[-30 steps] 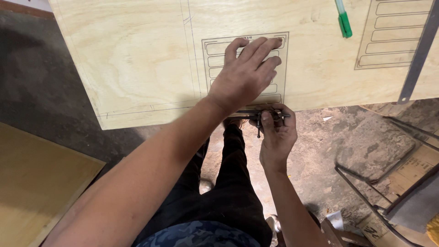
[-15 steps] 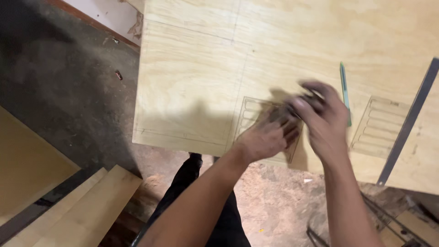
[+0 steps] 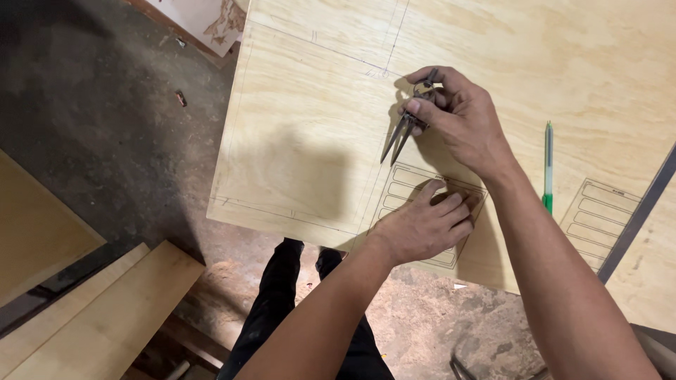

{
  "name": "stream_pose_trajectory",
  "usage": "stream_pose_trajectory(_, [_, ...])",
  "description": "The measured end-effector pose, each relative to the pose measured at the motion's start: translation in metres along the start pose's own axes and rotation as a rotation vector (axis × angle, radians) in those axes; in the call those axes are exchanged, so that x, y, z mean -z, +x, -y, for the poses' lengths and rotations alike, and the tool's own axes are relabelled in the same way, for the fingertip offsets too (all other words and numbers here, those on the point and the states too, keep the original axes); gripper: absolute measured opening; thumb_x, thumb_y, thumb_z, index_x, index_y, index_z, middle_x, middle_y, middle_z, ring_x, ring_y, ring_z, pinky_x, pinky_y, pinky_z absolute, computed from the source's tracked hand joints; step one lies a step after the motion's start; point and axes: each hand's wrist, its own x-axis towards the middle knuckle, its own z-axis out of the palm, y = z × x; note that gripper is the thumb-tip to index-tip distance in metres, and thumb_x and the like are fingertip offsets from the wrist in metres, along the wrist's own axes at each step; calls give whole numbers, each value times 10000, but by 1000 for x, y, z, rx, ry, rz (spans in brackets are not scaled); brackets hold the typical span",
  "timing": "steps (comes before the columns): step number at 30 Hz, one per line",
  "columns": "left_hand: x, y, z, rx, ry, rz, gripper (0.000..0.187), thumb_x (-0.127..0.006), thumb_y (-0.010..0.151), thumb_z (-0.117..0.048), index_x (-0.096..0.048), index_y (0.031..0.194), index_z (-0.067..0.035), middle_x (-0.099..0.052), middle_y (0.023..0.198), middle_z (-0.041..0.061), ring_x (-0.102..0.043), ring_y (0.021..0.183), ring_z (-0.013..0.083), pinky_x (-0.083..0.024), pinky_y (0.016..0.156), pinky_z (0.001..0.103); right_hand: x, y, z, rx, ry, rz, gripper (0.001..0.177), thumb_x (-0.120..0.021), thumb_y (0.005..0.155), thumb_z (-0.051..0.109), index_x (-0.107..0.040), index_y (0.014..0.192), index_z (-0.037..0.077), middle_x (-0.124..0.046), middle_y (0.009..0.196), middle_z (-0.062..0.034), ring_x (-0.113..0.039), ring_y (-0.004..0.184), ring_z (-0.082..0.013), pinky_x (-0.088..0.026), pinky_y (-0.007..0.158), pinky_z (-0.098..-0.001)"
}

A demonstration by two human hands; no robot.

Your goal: The person marks a large plywood sheet using a green pen, a metal ruler, and a compass. They trace outlines from paper templates and draw straight lines and arcs to prepare the wood for cutting.

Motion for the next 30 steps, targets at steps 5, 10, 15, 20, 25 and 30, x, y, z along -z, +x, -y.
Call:
stream_pose_trajectory(5, [-4,-3,-2,-3,6,-14,206,-507,993,-225,-606,1165,-172,-629,1253,43,-545,1298,214,-323,1202,583,2,-2,-4,-5,-16,-13,304,-688,1028,117,-621,1302,5,-699,887,-32,-663,750,-83,-578,679,-233])
stream_pose_trajectory(10, [-9,0,-2,-5,-13,41,255,-495,1011,-246,-593,1230,-162,-613,1288,60,-520,1338,228,-302,1199,606,1,-3,-6,34,-24,-10,317,-688,1033,118,-613,1319,4,-716,924,-32,-681,783,-86,-594,706,-236])
stream_pose_trajectory(15, [-8,1,-2,-9,21,87,296,-473,1001,-251,-583,1266,-177,-599,1297,47,-514,1340,218,-282,1207,609,0,-4,-2,50,-126,-12,322,-692,1035,120,-612,1327,12,-712,903,-38,-700,804,-95,-599,707,-238])
stream_pose_trajectory(20, [-4,2,-1,-11,24,129,304,-453,1034,-242,-573,1302,-163,-592,1307,56,-510,1341,220,-274,1211,617,-1,-6,-4,82,-104,-20,319,-689,1052,118,-603,1339,9,-715,947,-36,-706,838,-97,-607,733,-241])
stream_pose_trajectory(25, [-3,2,-2,-14,28,154,318,-443,1027,-240,-562,1311,-162,-578,1329,56,-493,1357,219,-262,1214,627,-2,-8,-7,84,-78,-38,324,-697,1048,110,-601,1339,3,-706,978,-41,-701,853,-98,-610,743,-244])
stream_pose_trajectory(30, [-6,3,-1,-4,15,132,353,-428,1022,-237,-533,1346,-145,-549,1388,68,-466,1389,217,-265,1207,622,-5,-9,-9,85,-63,-39,325,-699,1047,95,-600,1339,-5,-707,990,-44,-698,871,-98,-613,753,-244])
